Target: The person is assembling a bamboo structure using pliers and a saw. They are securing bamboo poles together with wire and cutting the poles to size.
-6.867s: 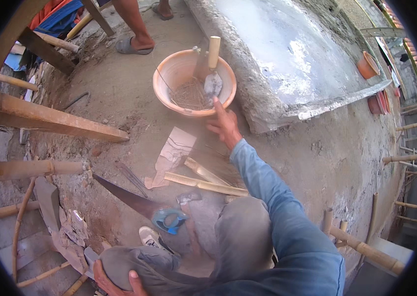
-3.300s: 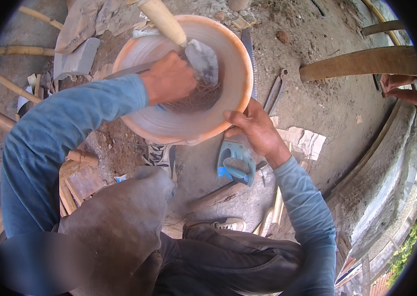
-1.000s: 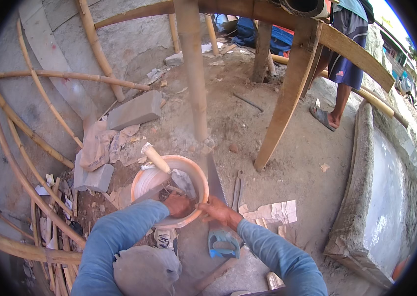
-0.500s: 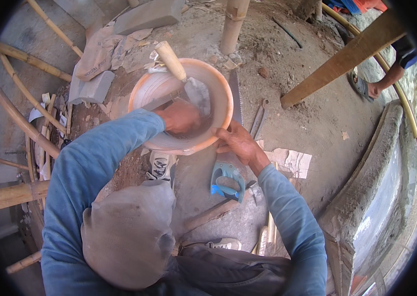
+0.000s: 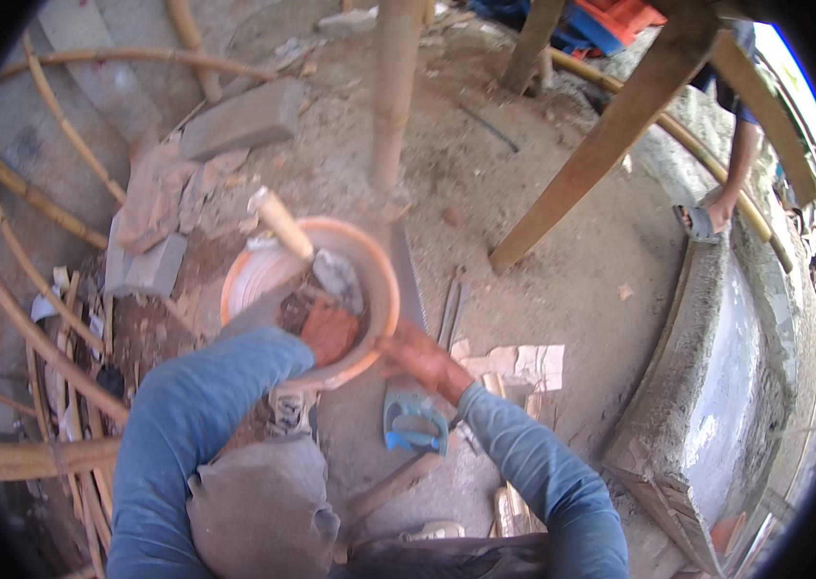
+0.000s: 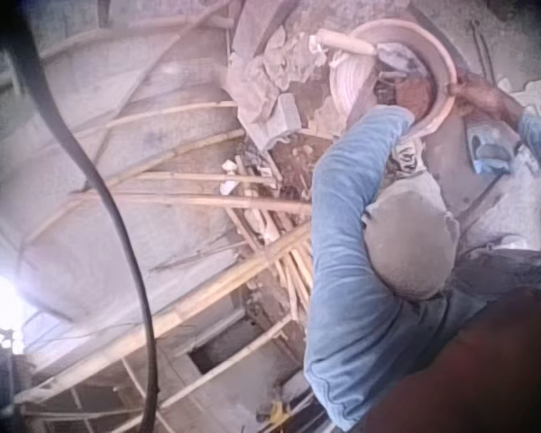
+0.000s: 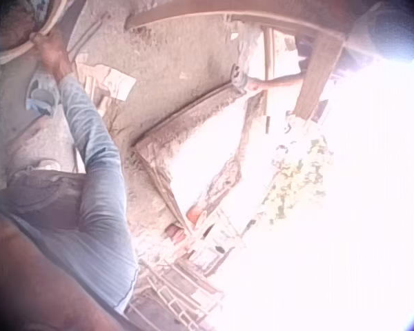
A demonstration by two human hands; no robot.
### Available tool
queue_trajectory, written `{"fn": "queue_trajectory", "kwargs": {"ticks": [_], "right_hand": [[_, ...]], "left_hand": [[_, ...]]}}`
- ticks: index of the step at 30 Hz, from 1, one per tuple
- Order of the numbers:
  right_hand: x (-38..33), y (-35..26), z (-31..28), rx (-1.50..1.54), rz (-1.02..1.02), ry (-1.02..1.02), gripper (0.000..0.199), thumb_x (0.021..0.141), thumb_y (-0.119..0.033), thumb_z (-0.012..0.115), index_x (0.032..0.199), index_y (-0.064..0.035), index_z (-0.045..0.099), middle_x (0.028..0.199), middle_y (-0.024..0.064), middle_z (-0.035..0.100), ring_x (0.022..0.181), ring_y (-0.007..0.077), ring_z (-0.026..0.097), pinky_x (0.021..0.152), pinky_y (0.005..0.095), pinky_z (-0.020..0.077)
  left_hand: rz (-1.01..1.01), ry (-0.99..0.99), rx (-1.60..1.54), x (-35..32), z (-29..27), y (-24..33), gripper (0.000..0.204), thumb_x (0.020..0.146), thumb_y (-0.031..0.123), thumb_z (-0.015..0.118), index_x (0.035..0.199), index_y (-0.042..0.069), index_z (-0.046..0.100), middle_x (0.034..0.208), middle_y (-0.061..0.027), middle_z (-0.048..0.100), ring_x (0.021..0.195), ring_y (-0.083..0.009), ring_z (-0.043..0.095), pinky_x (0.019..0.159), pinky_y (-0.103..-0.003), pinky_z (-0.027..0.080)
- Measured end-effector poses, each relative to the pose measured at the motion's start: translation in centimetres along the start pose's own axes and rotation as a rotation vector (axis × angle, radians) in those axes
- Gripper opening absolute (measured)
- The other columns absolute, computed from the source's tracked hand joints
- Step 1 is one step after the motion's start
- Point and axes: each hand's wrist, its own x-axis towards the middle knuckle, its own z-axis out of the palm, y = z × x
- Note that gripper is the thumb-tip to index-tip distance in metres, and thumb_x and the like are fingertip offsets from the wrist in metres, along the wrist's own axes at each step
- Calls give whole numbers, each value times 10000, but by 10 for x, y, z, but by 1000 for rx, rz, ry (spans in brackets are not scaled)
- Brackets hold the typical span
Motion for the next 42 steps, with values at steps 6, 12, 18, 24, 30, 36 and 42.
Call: {"fn": "queue_trajectory", "kwargs": {"ticks": [6,12,18,24,30,36,42], "right_hand": [[15,8,-3,-13,7,-4,508,973,-381,766,1269,-4,596,1079,95,694,916,198,697,795,378,627],[3,2,-1,11,23,31,419,999,-291,721,1257,16,601,1053,120,706,874,196,715,765,375,644],[10,6,7,94,22,55,386,1008,-191,660,1287,65,582,1041,171,724,823,229,742,711,364,676],[-8,-2,17,74,67,86,454,1027,-205,664,1355,70,513,1127,174,685,902,220,728,737,349,681],[-5,-2,12,83,34,67,470,1028,-207,671,1395,26,494,1159,146,664,927,211,709,760,368,679],[-1,-2,8,104,51,46,501,1024,-205,664,1434,13,478,1182,148,671,955,226,724,779,371,675],[13,-8,19,220,99,100,494,1016,-190,615,1446,6,472,1203,164,682,928,245,755,763,383,679]], "left_hand": [[65,120,0,7,17,-22,253,946,244,597,946,86,795,935,-209,768,913,-401,750,986,-593,443],[64,159,74,3,14,-12,269,950,236,591,929,69,802,940,-182,786,939,-391,762,957,-583,470],[-155,142,61,6,27,-4,249,1000,248,554,1073,112,749,1075,-169,768,1023,-359,743,1012,-597,403],[-75,238,-77,-7,30,-15,193,898,269,707,928,106,805,978,-190,764,976,-365,717,909,-549,398],[-65,105,-124,-11,-2,-3,330,954,272,633,1231,144,758,1291,-196,713,1237,-376,659,1026,-594,373],[-73,125,-207,-13,-22,4,194,853,232,722,930,76,808,975,-183,771,904,-335,729,889,-513,484],[-21,-64,-650,-22,-78,-16,340,926,270,672,1126,11,763,1102,-227,763,1036,-338,739,850,-396,557]]}}
